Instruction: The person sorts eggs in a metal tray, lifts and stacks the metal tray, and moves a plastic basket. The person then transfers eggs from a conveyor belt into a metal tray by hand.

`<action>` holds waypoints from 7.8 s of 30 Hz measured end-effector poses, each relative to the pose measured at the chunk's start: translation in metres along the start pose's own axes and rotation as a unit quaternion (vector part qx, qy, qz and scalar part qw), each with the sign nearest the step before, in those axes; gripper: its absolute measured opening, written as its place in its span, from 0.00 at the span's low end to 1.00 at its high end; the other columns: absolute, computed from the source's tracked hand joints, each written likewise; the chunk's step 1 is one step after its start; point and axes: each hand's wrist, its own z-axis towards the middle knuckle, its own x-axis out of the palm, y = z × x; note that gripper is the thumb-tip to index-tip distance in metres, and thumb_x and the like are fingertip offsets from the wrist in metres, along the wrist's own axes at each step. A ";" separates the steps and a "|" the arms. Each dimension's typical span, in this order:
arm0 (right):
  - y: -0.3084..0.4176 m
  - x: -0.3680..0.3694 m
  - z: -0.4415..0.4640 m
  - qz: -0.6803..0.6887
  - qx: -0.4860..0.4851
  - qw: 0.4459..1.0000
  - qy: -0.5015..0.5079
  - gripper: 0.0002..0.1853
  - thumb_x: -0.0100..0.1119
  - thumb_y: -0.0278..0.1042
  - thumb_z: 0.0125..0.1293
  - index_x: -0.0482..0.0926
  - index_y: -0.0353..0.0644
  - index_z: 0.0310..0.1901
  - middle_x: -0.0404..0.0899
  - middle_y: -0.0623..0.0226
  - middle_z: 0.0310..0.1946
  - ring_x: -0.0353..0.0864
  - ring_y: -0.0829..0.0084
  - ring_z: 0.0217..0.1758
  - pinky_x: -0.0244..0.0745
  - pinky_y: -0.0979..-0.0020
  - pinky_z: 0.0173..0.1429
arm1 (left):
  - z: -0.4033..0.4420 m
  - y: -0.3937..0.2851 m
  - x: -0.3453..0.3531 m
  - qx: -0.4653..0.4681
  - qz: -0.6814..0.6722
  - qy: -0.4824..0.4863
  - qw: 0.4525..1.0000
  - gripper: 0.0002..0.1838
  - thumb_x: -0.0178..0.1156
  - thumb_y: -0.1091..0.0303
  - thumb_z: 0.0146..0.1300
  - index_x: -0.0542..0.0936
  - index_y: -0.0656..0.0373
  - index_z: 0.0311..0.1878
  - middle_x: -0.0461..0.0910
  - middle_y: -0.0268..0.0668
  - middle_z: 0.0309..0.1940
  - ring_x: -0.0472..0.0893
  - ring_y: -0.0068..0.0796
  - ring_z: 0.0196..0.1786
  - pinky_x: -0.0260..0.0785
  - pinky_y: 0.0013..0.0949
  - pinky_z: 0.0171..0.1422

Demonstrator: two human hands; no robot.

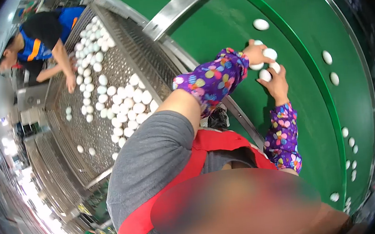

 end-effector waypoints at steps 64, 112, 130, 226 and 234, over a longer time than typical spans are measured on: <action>0.414 -0.026 -0.117 0.164 -0.454 0.844 0.232 0.14 0.61 0.38 0.51 0.81 0.46 0.41 0.76 0.61 0.49 0.76 0.58 0.53 0.72 0.60 0.54 | -0.576 0.126 -0.143 -0.216 0.136 -0.413 0.874 0.26 0.65 0.58 0.56 0.75 0.56 0.57 0.63 0.57 0.64 0.61 0.57 0.67 0.49 0.53 0.72; 0.069 -0.077 0.009 -0.016 -0.049 0.997 -0.063 0.13 0.67 0.40 0.51 0.79 0.48 0.38 0.75 0.67 0.39 0.77 0.59 0.46 0.76 0.58 0.46 | -0.143 -0.050 -0.064 0.007 0.311 -0.129 0.941 0.18 0.65 0.67 0.51 0.75 0.52 0.47 0.72 0.47 0.46 0.74 0.52 0.51 0.72 0.48 0.53; 0.074 -0.115 0.057 -0.076 0.064 0.995 0.032 0.31 0.68 0.50 0.52 0.71 0.55 0.57 0.75 0.61 0.47 0.81 0.55 0.47 0.77 0.56 0.47 | -0.151 -0.066 -0.060 0.027 0.260 -0.140 0.955 0.11 0.62 0.67 0.48 0.78 0.56 0.37 0.73 0.43 0.40 0.76 0.47 0.47 0.71 0.44 0.52; 0.039 -0.091 -0.145 0.211 0.087 0.954 -0.196 0.26 0.78 0.40 0.42 0.79 0.52 0.46 0.57 0.51 0.65 0.74 0.52 0.54 0.76 0.61 0.54 | 0.001 -0.064 -0.142 0.023 0.239 -0.215 0.947 0.32 0.70 0.46 0.47 0.78 0.47 0.56 0.80 0.47 0.49 0.76 0.50 0.53 0.70 0.44 0.58; 0.043 -0.076 -0.133 0.187 0.113 0.962 -0.166 0.27 0.78 0.34 0.42 0.79 0.49 0.47 0.56 0.54 0.64 0.69 0.53 0.59 0.69 0.61 0.62 | 0.051 -0.042 -0.092 0.031 0.231 0.018 0.972 0.39 0.66 0.34 0.45 0.78 0.48 0.58 0.78 0.47 0.53 0.63 0.55 0.66 0.57 0.50 0.71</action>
